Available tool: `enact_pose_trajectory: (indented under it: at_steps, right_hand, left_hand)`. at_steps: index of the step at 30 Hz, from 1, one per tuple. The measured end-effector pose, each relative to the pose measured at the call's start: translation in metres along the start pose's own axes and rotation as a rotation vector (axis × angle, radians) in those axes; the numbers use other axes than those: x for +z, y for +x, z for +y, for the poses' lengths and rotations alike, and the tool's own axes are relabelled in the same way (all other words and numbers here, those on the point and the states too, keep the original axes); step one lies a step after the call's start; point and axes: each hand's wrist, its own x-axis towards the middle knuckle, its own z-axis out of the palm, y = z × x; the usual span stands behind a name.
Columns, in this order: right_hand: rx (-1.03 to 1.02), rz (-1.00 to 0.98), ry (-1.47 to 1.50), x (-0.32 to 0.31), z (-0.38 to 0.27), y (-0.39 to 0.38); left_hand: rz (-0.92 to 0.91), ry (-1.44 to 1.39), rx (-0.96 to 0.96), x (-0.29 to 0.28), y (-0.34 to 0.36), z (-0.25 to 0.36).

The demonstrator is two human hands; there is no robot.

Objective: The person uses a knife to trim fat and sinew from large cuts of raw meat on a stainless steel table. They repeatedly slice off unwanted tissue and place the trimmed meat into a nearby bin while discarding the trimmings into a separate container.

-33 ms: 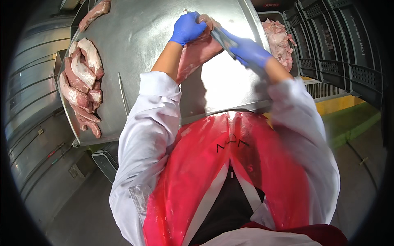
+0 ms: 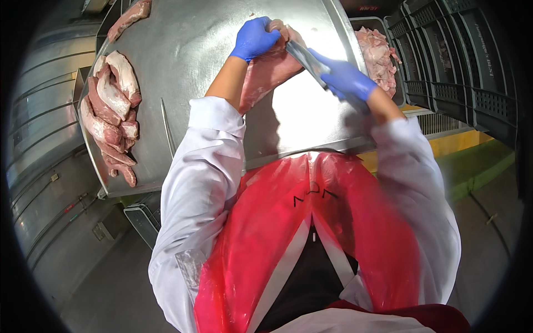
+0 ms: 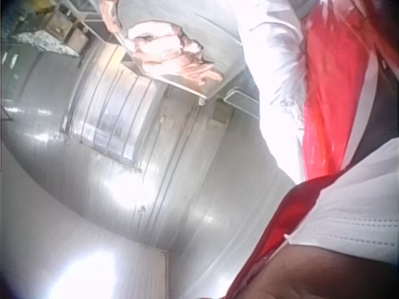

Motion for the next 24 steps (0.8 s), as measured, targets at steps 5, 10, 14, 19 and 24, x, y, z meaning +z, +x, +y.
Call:
enact_pose_trajectory:
  at_steps: [5,10,14,19,24]
  right_hand:
    - [0.005,0.032,0.003,0.015,-0.004,0.041]
    - [0.018,-0.088,-0.175,0.021,0.008,0.007]
    - [0.037,-0.09,0.016,0.032,0.03,0.009]
    - [-0.049,-0.143,0.186,0.057,0.008,0.057]
    - [-0.071,-0.208,0.195,0.074,0.016,0.022]
  left_hand:
    - [-0.083,-0.177,0.052,0.006,0.004,0.0]
    - [-0.022,-0.361,0.025,-0.001,0.02,-0.068]
    - [-0.14,-0.397,0.053,-0.007,0.023,-0.05]
    - [-0.109,-0.448,0.158,-0.019,0.029,-0.06]
    - [-0.14,-0.67,0.075,-0.055,0.002,-0.042]
